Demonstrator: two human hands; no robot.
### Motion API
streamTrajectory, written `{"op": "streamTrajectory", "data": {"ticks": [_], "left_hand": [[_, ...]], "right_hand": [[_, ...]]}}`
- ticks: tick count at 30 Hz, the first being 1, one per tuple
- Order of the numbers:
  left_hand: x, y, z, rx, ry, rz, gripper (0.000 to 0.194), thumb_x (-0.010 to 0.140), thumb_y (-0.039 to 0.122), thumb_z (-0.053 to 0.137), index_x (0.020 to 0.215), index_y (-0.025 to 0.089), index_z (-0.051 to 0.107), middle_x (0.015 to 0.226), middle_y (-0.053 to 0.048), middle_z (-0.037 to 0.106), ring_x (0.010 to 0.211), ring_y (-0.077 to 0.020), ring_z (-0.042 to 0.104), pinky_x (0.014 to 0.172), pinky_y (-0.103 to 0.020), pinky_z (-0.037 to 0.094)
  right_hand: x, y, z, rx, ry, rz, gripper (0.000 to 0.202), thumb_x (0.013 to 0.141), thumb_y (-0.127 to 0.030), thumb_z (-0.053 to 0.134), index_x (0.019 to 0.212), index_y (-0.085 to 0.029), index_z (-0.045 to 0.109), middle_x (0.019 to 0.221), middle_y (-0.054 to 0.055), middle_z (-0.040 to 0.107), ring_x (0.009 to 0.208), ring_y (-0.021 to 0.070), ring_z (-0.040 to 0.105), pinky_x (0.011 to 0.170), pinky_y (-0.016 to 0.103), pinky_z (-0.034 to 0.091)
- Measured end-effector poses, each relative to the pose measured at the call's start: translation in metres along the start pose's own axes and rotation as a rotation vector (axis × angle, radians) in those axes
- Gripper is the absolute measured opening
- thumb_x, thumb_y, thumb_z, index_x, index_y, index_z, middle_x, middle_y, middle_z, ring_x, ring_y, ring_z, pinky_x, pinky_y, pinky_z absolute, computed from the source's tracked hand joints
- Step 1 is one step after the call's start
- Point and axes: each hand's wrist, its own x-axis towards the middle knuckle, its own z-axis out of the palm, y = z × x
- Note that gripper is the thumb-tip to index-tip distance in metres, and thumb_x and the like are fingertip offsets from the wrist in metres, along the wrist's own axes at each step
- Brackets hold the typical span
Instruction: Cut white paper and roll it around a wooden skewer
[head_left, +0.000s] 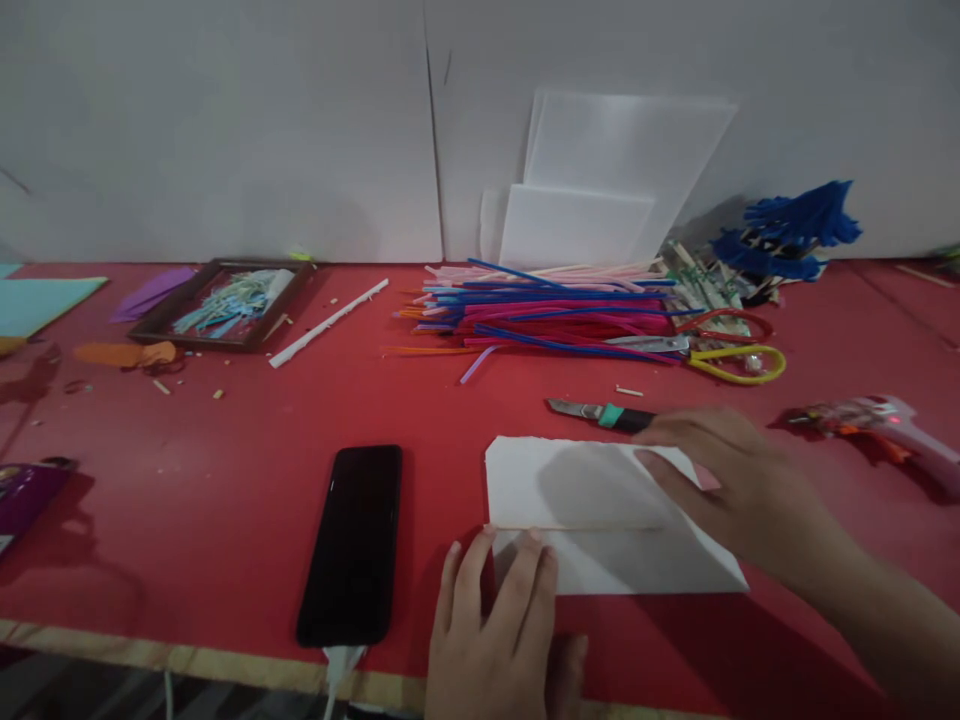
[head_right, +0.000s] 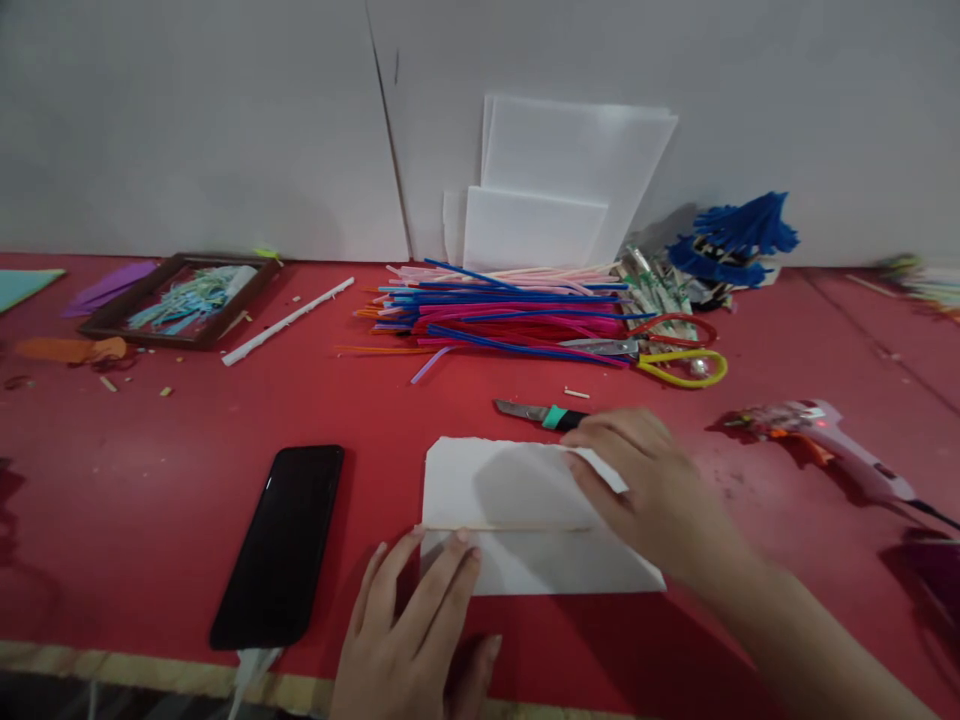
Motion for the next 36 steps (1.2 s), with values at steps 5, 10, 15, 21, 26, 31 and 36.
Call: {"op": "streamTrajectory", "data": {"ticks": [5,10,15,21,26,31,36], "left_hand": [[0.001,0.000,0.000,-0.026,-0.007,-0.003,0.041,0.090,0.040,0.060,0.123,0.018,0.067,0.132,0.003,0.066,0.124,-0.0316,0.050,0.119,-0.043,0.022],[0.002,-0.001,-0.001,-0.030,-0.012,-0.008,0.040,0.089,0.038,0.061,0.123,0.018,0.068,0.131,0.002,0.067,0.124,-0.0316,0.050,0.118,-0.044,0.023],[0.003,-0.001,-0.002,-0.012,-0.030,-0.003,0.040,0.088,0.037,0.062,0.123,0.018,0.067,0.128,0.000,0.068,0.124,-0.0315,0.050,0.118,-0.046,0.023],[0.004,0.000,-0.003,0.001,-0.047,0.000,0.038,0.089,0.035,0.059,0.122,0.017,0.068,0.130,0.001,0.067,0.123,-0.0323,0.050,0.118,-0.047,0.022],[0.004,0.001,-0.002,-0.011,-0.031,-0.010,0.039,0.088,0.037,0.061,0.122,0.019,0.068,0.126,0.000,0.069,0.121,-0.0312,0.051,0.118,-0.047,0.023],[0.004,0.003,-0.001,-0.027,-0.013,-0.038,0.038,0.088,0.037,0.062,0.122,0.020,0.069,0.125,0.001,0.070,0.120,-0.0311,0.053,0.118,-0.046,0.023],[0.004,0.003,-0.001,-0.031,-0.005,-0.029,0.038,0.089,0.038,0.060,0.120,0.019,0.069,0.129,0.003,0.068,0.120,-0.0308,0.052,0.119,-0.044,0.022]], "right_hand": [[-0.014,-0.029,0.003,0.191,-0.126,0.022,0.015,0.094,-0.022,0.051,0.085,-0.024,0.062,0.077,0.003,0.068,0.071,0.0176,0.065,0.062,0.031,0.054],[-0.035,-0.031,0.002,0.143,0.017,0.119,0.010,0.092,-0.020,0.054,0.094,-0.025,0.062,0.082,0.003,0.069,0.076,0.0186,0.067,0.064,0.031,0.056],[-0.057,-0.025,-0.003,0.097,0.083,0.234,0.011,0.093,-0.022,0.054,0.096,-0.027,0.063,0.084,0.004,0.069,0.076,0.0189,0.068,0.064,0.031,0.057],[-0.065,-0.030,0.003,0.133,0.037,0.252,0.010,0.092,-0.027,0.059,0.093,-0.028,0.068,0.086,0.003,0.071,0.082,0.0201,0.067,0.070,0.034,0.058],[-0.067,-0.029,0.008,0.110,0.059,0.261,0.010,0.092,-0.027,0.059,0.093,-0.027,0.068,0.088,0.004,0.069,0.083,0.0203,0.067,0.071,0.035,0.058],[-0.071,-0.027,0.010,0.084,0.078,0.272,0.012,0.093,-0.029,0.058,0.089,-0.026,0.068,0.090,0.005,0.068,0.083,0.0204,0.067,0.069,0.034,0.058],[-0.070,-0.027,0.010,0.078,0.086,0.249,0.012,0.094,-0.028,0.057,0.089,-0.026,0.067,0.088,0.005,0.068,0.083,0.0201,0.066,0.069,0.034,0.057]]}}
